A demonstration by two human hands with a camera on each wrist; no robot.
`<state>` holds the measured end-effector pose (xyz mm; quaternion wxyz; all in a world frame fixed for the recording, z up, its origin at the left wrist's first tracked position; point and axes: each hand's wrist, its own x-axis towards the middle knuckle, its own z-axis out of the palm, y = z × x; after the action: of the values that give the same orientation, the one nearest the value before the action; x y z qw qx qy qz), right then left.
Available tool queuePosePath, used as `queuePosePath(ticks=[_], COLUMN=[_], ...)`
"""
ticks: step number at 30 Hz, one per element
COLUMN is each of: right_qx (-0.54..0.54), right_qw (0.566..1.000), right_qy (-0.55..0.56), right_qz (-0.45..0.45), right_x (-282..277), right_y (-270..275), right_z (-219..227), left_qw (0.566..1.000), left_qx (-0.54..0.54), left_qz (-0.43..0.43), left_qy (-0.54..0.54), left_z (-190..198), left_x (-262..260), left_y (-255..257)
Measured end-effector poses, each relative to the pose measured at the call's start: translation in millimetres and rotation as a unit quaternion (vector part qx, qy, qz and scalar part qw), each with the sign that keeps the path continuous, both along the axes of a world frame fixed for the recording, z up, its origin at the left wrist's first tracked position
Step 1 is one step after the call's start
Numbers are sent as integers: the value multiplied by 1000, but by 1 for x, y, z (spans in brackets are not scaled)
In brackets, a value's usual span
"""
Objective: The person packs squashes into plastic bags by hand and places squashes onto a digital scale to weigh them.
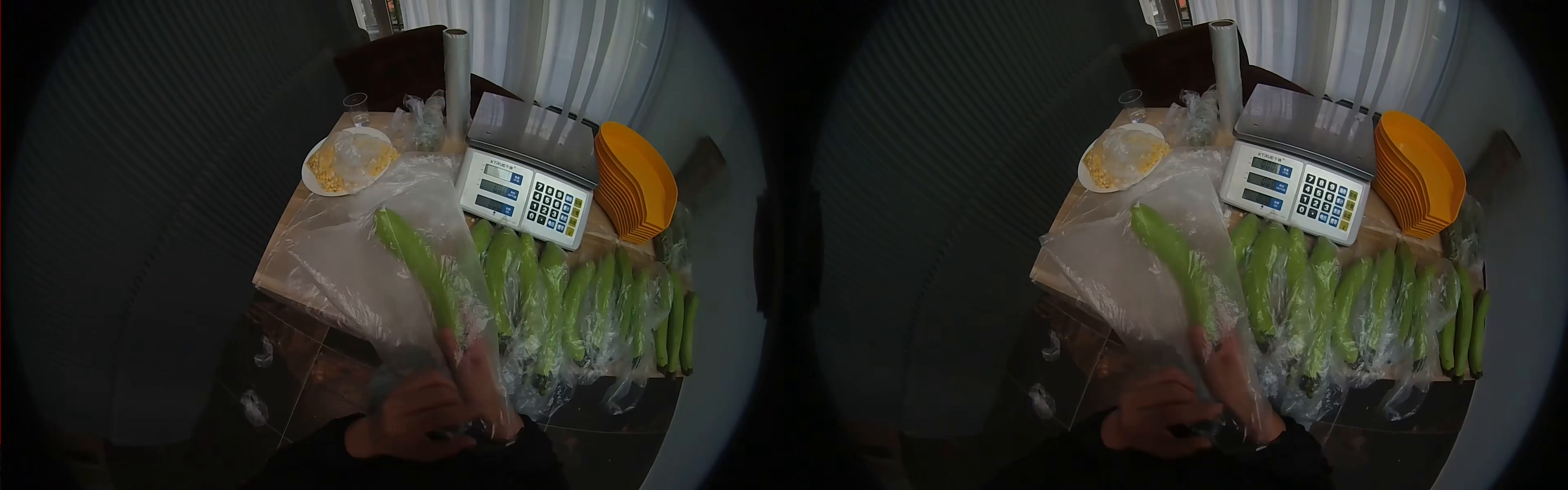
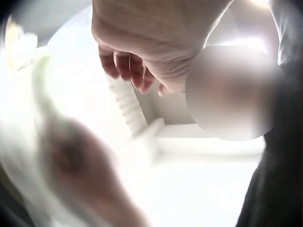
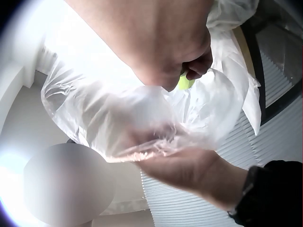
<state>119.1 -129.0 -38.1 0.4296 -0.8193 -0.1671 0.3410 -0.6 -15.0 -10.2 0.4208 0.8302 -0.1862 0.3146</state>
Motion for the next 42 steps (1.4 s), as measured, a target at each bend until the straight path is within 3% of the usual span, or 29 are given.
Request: queuePosePath(ticks=[1, 2, 3, 4, 5, 6, 7, 8, 10, 12, 13, 15, 17, 19, 21, 24, 25, 26, 28, 30, 33, 35, 36, 37, 38, 39, 40, 41, 42], right_qx=[2, 91, 178, 180, 215, 249, 253, 245, 238, 231, 229, 288, 275, 262, 403, 397, 398, 394, 387, 417, 384, 376, 367, 368, 373, 341, 341, 452, 512], right_qw=[1000, 996, 984, 983, 976, 967, 966, 968, 969, 952, 953, 950, 956, 957, 882, 866, 865, 889, 906, 868, 862, 844, 822, 822, 918, 924, 924, 878, 737], right_qy=[2, 7, 13, 14, -5, -24, -24, -6, 11, -198, -198, 16, -44, -103, 153, 230, 229, 156, 82, 216, 301, 355, 407, 405, 124, -167, -166, 140, 431], right_qz=[-4, -6, -7, -7, -25, -42, -41, -54, -68, -24, -28, -116, -93, -68, -188, -200, -200, -174, -148, -160, -136, -143, -153, -157, -58, 48, 49, 74, 93], right_x=[1, 1, -1, -5, -10, -15, -18, -22, -21, -16, -17, -22, -26, -27, -26, -26, -25, -24, -25, -29, -28, -27, -25, -24, -22, -21, -17, -11, -8], right_y=[-3, -8, -12, -13, -13, -13, -12, -11, -12, -17, -17, -17, -22, -22, -16, -17, -18, -20, -21, -25, -26, -29, -31, -31, -32, -32, -37, -45, -48], right_z=[-2, -5, -7, -15, -26, -33, -33, -33, -34, -40, -41, -46, -64, -70, -68, -30, -40, -59, -64, -41, -21, 1, 6, 3, -5, -16, -44, -83, -104], left_qw=[992, 955, 923, 876, 876, 881, 847, 827, 832, 832, 836, 838, 930, 939, 946, 932, 896, 783, 765, 746, 719, 595, 594, 691, 759, 758, 700, 629, 631], left_qx=[32, 33, -48, -127, -125, -291, -444, -476, -454, -430, -426, -425, -187, -153, -116, -111, -353, -566, -595, -626, -633, -643, -641, -618, -566, -567, -616, -652, -652], left_qz=[118, 288, 370, 447, 448, 373, 281, 262, 244, 220, 222, 225, 191, 150, 107, 54, -80, -207, -199, -185, -222, -440, -443, -269, -81, -82, -205, -322, -319], left_qy=[-35, -58, -91, -126, -127, -25, 78, 146, 208, 272, 265, 259, 254, 269, 283, 342, 258, 154, 145, 132, 182, 198, 199, 261, 312, 313, 299, 275, 274], left_z=[3, -5, -8, -10, -17, -24, -26, -21, -42, -56, -59, -70, -79, -79, -78, -97, -111, -114, -89, -77, -83, -91, -86, -59, -46, -52, -63, -69, -64], left_x=[-4, -5, 9, 23, 26, 28, 29, 30, 25, 19, 18, 5, -8, -10, -11, -8, -9, -11, 1, 12, 21, 28, 29, 30, 29, 26, 19, 13, 11], left_y=[26, 43, 58, 72, 83, 93, 98, 94, 93, 78, 61, 44, 35, 35, 38, 71, 98, 117, 141, 147, 138, 138, 128, 106, 92, 96, 104, 108, 96])
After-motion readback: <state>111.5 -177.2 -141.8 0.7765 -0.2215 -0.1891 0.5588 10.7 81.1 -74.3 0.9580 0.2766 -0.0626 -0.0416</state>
